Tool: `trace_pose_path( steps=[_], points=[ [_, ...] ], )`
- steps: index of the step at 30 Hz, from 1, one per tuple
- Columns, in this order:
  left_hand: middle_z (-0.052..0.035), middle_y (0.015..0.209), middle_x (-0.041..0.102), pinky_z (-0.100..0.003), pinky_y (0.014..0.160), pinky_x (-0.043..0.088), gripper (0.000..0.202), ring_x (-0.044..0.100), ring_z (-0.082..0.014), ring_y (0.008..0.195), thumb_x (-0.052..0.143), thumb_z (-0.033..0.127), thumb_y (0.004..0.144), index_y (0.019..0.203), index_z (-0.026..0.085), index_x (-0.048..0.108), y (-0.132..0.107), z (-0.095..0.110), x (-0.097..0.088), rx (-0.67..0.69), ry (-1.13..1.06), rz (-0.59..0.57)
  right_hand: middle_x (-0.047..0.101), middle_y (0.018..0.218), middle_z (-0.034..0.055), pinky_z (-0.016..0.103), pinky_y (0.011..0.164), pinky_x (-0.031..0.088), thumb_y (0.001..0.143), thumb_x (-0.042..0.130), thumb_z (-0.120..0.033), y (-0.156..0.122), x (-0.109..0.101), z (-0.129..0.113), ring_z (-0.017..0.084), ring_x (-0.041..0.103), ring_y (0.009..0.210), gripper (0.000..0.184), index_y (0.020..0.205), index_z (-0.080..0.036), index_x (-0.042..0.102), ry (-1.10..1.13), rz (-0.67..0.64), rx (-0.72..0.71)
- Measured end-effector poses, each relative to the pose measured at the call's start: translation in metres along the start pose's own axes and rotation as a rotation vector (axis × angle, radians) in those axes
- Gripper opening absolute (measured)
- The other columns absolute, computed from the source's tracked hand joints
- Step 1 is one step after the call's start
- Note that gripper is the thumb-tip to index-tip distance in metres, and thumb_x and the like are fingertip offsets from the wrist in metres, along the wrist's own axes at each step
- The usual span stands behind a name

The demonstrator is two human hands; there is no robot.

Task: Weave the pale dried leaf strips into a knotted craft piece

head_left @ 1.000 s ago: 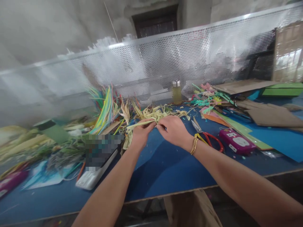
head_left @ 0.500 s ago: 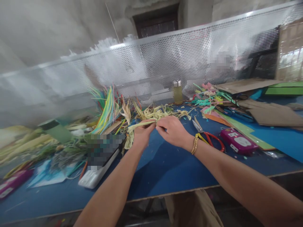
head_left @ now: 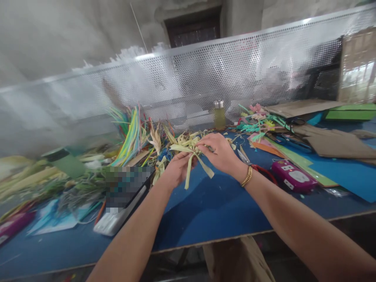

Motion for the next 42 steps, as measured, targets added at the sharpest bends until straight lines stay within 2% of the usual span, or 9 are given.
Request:
trace_pose_path(
  steps=[5,10,13,16,20,24,30,36,42],
  points=[
    [-0.0033,0.07,0.064,-0.026,0.068,0.044,0.017,0.056,-0.0111,0.064,0.078,0.024,0.068,0.078,0.012,0.072,-0.003,-0.012,0.003,-0.156,0.083,-0.117,0.071,0.094,0.0032,0.036,0.089,0.042,0.086,0.058,-0.035,-0.005,0.02,0.008,0.019,0.061,0.094,0.021,0.08,-0.024,0.074,0.193,-0.162,0.114],
    [-0.0027,0.071,0.067,-0.028,0.072,0.044,0.016,0.057,-0.011,0.063,0.081,0.02,0.063,0.076,0.014,0.073,-0.006,-0.017,0.004,-0.175,0.114,-0.092,0.07,0.084,0.0029,0.029,0.074,0.047,0.077,0.067,-0.033,-0.013,0.036,0.022,0.015,0.061,0.079,0.016,0.083,-0.019,0.072,0.576,-0.265,0.392],
    [-0.0036,0.071,0.067,-0.029,0.072,0.044,0.017,0.059,-0.0131,0.066,0.082,0.017,0.06,0.074,0.014,0.073,-0.007,-0.021,0.006,-0.203,0.121,-0.081,0.066,0.077,0.0018,0.026,0.064,0.045,0.072,0.072,-0.035,-0.017,0.044,0.023,0.012,0.056,0.07,0.022,0.084,-0.016,0.069,0.72,-0.348,0.467],
    [-0.0027,0.066,0.065,-0.029,0.07,0.044,0.016,0.057,-0.0119,0.062,0.083,0.017,0.058,0.069,0.013,0.071,-0.007,-0.022,0.006,-0.215,0.125,-0.069,0.061,0.075,0.0002,0.024,0.059,0.042,0.067,0.076,-0.033,-0.017,0.045,0.024,0.01,0.052,0.066,0.025,0.081,-0.016,0.065,0.739,-0.354,0.491],
    [-0.0022,0.063,0.063,-0.028,0.066,0.043,0.017,0.055,-0.0111,0.06,0.082,0.023,0.06,0.066,0.013,0.07,-0.008,-0.023,0.008,-0.248,0.137,-0.113,0.055,0.067,-0.0029,0.023,0.057,0.039,0.074,0.067,-0.024,-0.015,0.042,0.022,0.008,0.047,0.06,0.012,0.074,-0.015,0.059,0.793,-0.348,0.484],
    [-0.0015,0.066,0.063,-0.026,0.064,0.042,0.016,0.056,-0.0114,0.062,0.08,0.024,0.064,0.065,0.015,0.067,-0.008,-0.021,0.005,-0.232,0.154,-0.115,0.053,0.064,-0.0049,0.022,0.056,0.04,0.076,0.062,-0.018,-0.011,0.035,0.018,0.007,0.047,0.058,0.01,0.073,-0.017,0.053,0.848,-0.278,0.453],
    [-0.0013,0.077,0.065,-0.026,0.068,0.044,0.016,0.057,-0.0116,0.068,0.079,0.018,0.064,0.077,0.016,0.07,-0.007,-0.022,0.006,-0.248,0.134,-0.13,0.058,0.066,-0.004,0.02,0.049,0.037,0.079,0.057,-0.016,-0.012,0.037,0.016,0.006,0.047,0.052,0.009,0.081,-0.018,0.049,1.001,-0.311,0.498],
    [-0.0002,0.085,0.067,-0.026,0.073,0.045,0.026,0.06,-0.0116,0.074,0.079,0.02,0.066,0.09,0.02,0.069,-0.005,-0.019,0.01,-0.156,0.086,-0.083,0.052,0.062,-0.0042,0.019,0.048,0.036,0.08,0.061,-0.022,-0.011,0.034,0.018,0.006,0.047,0.053,0.012,0.074,-0.017,0.052,0.927,-0.316,0.457],
    [0.0011,0.076,0.065,-0.024,0.066,0.043,0.017,0.056,-0.008,0.063,0.081,0.017,0.063,0.072,0.016,0.067,-0.008,-0.017,0.013,-0.182,0.135,-0.086,0.059,0.068,-0.0017,0.02,0.046,0.035,0.076,0.057,-0.013,-0.01,0.031,0.019,0.006,0.046,0.05,0.005,0.077,-0.017,0.053,0.94,-0.293,0.526]
  ],
)
Point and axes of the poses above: each hand's wrist, its own y-axis towards the middle knuckle, its own x-axis out of the palm, z = x × y, the point moved 6 cm from there along y, towards the middle knuckle
